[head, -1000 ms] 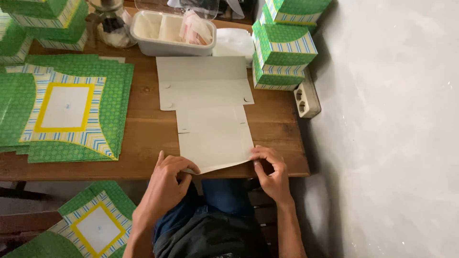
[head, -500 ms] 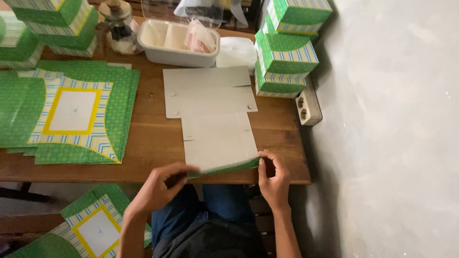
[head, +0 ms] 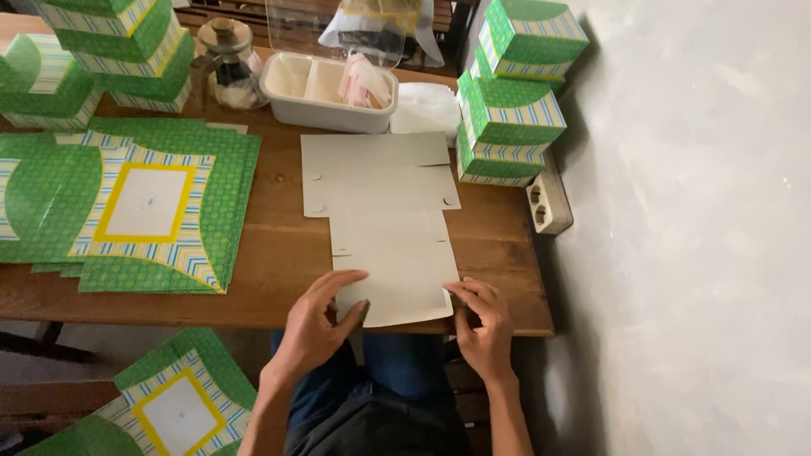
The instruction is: The person is assembling cardboard boxes by folding the pre-cut flaps and applying green adhesive strips to the edges.
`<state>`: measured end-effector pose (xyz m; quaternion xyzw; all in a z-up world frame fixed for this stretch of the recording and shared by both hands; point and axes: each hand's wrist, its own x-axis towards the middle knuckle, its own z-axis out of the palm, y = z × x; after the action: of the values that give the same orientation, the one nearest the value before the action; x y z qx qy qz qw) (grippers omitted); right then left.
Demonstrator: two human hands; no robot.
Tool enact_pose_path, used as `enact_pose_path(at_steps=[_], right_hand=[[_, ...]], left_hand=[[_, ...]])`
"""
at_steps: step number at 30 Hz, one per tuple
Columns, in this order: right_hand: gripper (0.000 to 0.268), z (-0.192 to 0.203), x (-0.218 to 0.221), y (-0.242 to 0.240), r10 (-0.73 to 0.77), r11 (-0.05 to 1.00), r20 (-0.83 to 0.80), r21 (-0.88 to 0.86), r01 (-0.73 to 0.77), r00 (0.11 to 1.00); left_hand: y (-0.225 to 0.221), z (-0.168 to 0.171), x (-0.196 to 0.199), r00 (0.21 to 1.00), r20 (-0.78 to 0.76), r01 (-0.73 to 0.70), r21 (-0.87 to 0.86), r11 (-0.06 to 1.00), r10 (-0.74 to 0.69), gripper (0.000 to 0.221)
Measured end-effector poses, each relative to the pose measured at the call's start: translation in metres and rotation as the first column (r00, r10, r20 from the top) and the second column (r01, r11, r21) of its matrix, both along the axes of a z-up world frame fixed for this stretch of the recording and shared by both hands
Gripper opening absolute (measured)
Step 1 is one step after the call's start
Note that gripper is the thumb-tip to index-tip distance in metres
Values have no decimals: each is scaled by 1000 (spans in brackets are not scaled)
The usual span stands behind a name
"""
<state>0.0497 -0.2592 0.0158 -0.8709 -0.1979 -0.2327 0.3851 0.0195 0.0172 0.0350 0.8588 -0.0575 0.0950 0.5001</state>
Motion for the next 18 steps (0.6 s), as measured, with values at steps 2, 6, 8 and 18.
enact_pose_path(at_steps=[2, 6, 8, 18], right_hand=[[38, 5, 0, 0, 9, 997, -53, 71, -5, 999], [23, 6, 3, -11, 18, 958, -193, 286, 39, 981], [25, 6, 3, -20, 84, 925, -232, 380, 11, 969], [47, 26, 1, -2, -149, 960, -409, 158, 231, 900]], left_hand=[[-4, 10, 1, 999, -22, 46, -19, 999, -46, 32], [-13, 44, 4, 961, 33, 275, 3, 962, -275, 33], [-19, 38, 6, 945, 81, 307, 106, 946, -316, 28], [-61, -3, 16, 919, 122, 275, 483, 831, -375, 35]])
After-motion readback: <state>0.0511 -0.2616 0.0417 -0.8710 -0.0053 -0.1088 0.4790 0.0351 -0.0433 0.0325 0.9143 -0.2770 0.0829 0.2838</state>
